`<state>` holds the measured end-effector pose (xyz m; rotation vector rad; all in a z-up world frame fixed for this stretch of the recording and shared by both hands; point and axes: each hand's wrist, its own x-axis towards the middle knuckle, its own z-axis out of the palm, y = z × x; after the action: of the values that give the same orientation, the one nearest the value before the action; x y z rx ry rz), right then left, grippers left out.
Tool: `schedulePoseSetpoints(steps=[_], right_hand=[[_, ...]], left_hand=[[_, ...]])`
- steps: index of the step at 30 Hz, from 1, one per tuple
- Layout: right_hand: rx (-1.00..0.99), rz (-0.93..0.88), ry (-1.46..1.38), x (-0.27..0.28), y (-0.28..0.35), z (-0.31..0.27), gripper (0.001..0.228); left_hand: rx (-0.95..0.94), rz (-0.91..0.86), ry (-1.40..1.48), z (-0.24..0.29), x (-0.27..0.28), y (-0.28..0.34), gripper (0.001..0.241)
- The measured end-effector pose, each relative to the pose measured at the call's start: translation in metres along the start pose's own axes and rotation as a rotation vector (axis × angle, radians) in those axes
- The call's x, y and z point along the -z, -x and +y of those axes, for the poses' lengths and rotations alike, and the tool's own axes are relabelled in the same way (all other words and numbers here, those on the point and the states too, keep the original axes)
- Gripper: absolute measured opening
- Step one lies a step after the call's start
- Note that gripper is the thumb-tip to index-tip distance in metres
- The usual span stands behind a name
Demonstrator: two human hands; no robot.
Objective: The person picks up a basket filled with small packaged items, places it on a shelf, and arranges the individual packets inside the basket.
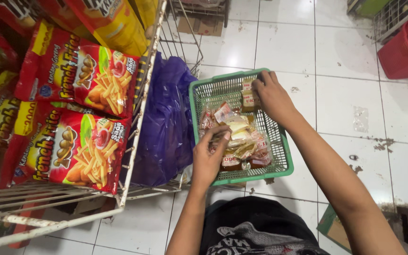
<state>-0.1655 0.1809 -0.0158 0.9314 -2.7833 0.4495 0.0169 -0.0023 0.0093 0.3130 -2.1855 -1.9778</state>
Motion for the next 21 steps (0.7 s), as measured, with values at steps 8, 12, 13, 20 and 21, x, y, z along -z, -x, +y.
schedulePoseSetpoints(steps=[8,12,13,20,21], right_hand=[[0.061,-0.337,-0.541,0.048,0.039,-0.035,0.052],[0.165,-0.351,-0.586,0.038,0.051,-0.038,0.044],[0.083,-0.325,-0.567,0.033,0.053,-0.040,0.041],[-0.449,-0.053,-1.082,0.045,0.070,-0.033,0.029],[-0.445,-0.035,-1.150,0.049,0.073,-0.034,0.030]], left_hand=[[-0.174,0.030,-0.140,-0.009,0.009,0.002,0.026],[-0.131,-0.016,-0.061,-0.014,0.007,-0.001,0.030],[-0.085,-0.037,-0.010,-0.014,0.006,-0.001,0.031],[-0.232,-0.072,-0.006,-0.003,0.009,-0.006,0.042],[-0.174,-0.108,0.120,-0.003,0.007,-0.009,0.047]])
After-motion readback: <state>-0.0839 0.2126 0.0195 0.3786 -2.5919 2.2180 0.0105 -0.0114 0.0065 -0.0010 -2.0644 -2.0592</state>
